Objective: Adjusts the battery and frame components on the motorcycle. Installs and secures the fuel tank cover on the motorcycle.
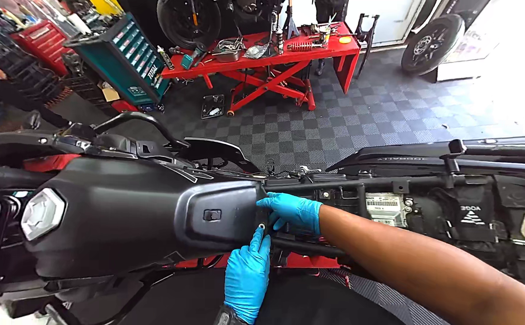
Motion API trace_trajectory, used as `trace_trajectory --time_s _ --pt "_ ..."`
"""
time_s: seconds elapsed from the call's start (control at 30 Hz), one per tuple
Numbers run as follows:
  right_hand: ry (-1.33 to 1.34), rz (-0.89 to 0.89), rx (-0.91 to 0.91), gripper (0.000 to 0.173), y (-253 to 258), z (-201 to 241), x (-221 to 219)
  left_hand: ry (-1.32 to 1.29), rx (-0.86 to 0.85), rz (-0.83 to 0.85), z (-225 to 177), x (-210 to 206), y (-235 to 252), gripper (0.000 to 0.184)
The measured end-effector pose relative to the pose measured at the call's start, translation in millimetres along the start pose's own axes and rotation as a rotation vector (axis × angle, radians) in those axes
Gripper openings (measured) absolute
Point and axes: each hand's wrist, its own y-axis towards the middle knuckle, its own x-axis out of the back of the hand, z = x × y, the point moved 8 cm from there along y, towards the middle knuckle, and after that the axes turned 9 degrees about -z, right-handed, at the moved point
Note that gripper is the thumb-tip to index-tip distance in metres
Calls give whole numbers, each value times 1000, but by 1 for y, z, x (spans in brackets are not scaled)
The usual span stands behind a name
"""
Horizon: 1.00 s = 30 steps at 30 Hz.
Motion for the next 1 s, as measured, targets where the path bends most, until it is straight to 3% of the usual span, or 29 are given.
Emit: trace_trajectory --time_s 0.1,0.2,0.43,0.77,1.0 --pt "94 -102 10 40 2 -6 -1 -40 22 38 2 -6 -6 37" --pt "212 -189 41 42 1 -15 -1 -68 28 32 4 -9 -11 40" --pt "25 -240 92 34 3 -9 5 -123 44 -12 9 -14 -14 40" --pt "-512 -229 91 31 3 15 16 -147 20 -38 16 -19 -11 39" --pt "-1013 -415 117 42 -3 24 22 -200 38 15 19 -28 -13 41"
